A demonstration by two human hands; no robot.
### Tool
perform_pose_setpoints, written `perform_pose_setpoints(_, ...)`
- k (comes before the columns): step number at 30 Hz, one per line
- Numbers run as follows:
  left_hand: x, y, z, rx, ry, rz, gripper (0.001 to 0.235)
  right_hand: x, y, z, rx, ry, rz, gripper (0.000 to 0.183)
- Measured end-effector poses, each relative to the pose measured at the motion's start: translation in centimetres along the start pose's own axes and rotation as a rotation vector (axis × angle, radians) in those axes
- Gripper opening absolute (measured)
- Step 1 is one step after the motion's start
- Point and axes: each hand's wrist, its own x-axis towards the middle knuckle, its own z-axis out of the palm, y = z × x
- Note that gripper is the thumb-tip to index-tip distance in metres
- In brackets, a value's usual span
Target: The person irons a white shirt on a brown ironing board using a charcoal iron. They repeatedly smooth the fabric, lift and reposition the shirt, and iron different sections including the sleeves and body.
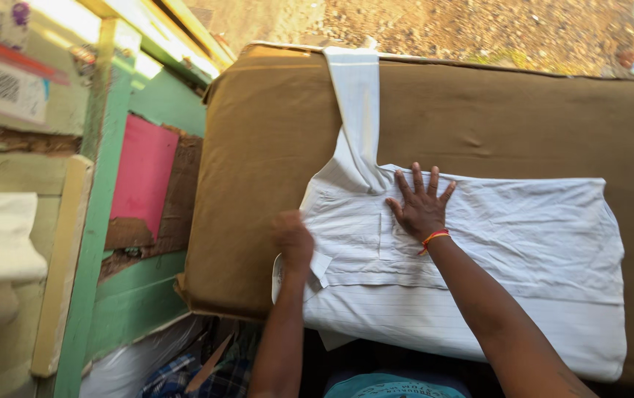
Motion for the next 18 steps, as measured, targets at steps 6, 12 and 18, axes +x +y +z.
perform_pose_setpoints(6, 1.5, 4.8, 3.5, -0.052, -0.268, 0.181, 0.039, -0.1, -0.1, 0.0, -0.020, 0.006, 0.019, 0.075)
perform_pose_setpoints(12, 10.2, 3.4, -7.7, -0.020, -0.307, -0.434, 0.060, 0.0, -0.1, 0.8, -0.016, -0.002, 0.018, 0.075)
perform_pose_setpoints(18, 0.6, 20.1, -1.0, -0.555, -0.220, 0.247, 0.064, 2.6, 2.3, 2.3, 0.312, -0.207, 0.082, 0.060)
